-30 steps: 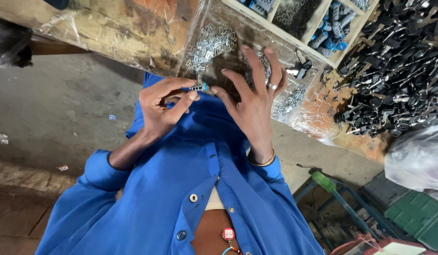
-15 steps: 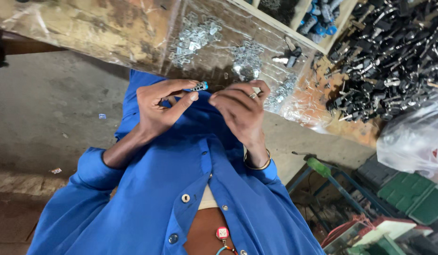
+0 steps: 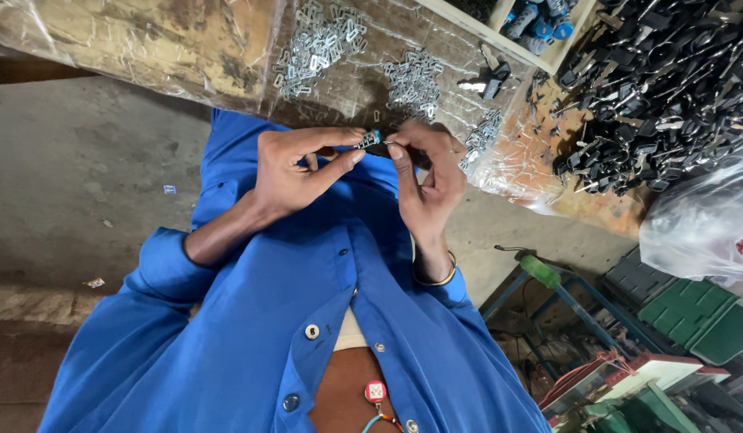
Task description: The person sits at a workshop bench and assembles small hardware parts by hand. They hold a blue cylindrical component in one hand and repeatedly press small metal pieces onto it, taking parts from piles and compartments on the bench and setting finished pieces aside.
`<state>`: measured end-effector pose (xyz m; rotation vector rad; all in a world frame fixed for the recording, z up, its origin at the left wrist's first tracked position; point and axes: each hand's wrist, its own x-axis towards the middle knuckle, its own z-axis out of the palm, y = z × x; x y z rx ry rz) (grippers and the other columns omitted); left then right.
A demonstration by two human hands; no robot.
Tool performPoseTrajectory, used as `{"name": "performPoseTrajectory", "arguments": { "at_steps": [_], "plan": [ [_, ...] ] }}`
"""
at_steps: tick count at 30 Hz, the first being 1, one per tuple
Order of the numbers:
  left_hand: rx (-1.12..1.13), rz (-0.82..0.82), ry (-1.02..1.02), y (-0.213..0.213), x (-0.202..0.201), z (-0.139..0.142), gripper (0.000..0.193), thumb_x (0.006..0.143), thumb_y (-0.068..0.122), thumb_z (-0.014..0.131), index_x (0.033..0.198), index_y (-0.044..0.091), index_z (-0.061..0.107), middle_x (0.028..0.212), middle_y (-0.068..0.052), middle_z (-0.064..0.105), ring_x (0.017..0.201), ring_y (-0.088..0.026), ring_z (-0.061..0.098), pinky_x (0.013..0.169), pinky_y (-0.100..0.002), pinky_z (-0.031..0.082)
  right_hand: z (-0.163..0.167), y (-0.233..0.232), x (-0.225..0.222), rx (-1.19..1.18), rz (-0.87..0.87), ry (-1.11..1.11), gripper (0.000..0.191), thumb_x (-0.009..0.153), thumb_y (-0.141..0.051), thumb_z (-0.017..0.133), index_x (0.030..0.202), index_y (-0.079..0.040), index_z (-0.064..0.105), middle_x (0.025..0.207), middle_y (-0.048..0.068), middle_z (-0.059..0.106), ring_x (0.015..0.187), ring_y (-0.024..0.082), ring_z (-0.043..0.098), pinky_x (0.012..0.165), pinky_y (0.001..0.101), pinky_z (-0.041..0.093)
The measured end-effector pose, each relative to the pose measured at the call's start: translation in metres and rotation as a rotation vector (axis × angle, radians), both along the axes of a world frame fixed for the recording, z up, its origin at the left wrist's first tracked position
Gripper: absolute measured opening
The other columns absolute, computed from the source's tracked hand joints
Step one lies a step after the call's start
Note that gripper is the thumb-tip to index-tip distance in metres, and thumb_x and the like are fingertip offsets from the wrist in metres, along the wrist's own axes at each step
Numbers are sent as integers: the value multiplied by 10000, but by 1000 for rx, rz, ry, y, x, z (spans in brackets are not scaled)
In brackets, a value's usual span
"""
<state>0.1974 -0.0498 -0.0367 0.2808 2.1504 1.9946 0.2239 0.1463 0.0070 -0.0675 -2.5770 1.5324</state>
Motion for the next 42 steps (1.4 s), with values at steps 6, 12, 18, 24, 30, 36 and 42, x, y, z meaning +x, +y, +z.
{"name": "performPoseTrajectory", "arguments": {
  "at_steps": [6,12,18,24,30,36,42],
  "plan": [
    [-34,10,136,2,1,1,201,960,57,825,1150,33,765,1188,-96,770,915,-150,789,678,-240,603,-4,-8,3,-170,-67,-78,548,964,70,792,1404,13,470,1042,93,727,935,126,713,874,257,580],
    [-156,-25,324,2,1,1,202,928,43,853,1112,32,771,1143,-109,775,864,-176,786,678,-262,607,10,-4,-2,385,77,95,257,841,-30,890,1030,-72,721,961,18,717,793,155,594,860,367,425],
    [-116,-68,295,8,8,3,191,938,63,861,1104,37,770,1111,-86,779,856,-157,781,684,-262,612,18,39,11,247,81,-65,259,859,-122,887,1102,-94,799,1055,57,678,991,196,613,798,355,447],
    [-37,-24,78,2,7,1,194,922,29,857,1096,5,775,1144,-124,782,777,-109,754,539,-219,507,-2,66,28,427,-154,110,535,798,-274,894,1232,-58,666,1420,146,415,1345,316,430,1074,505,444],
    [13,16,25,-1,5,-3,190,939,20,859,1100,-13,763,1164,-142,775,819,-117,751,557,-208,497,-19,67,45,705,-14,71,511,820,-303,1014,1245,-166,765,1574,102,424,1459,335,376,1169,473,332],
    [-11,17,22,-2,4,-4,184,922,24,871,1075,-11,774,1146,-137,783,728,-88,717,523,-198,456,-19,63,36,677,32,204,394,822,-231,947,1158,-170,750,1372,98,540,1307,320,408,1099,499,310],
    [-24,11,25,-1,2,-4,188,918,42,874,1076,6,779,1133,-118,787,710,-80,701,525,-203,458,-3,49,27,482,119,187,240,889,24,865,1062,-101,754,1033,13,715,898,164,636,969,371,358]
  ]
}}
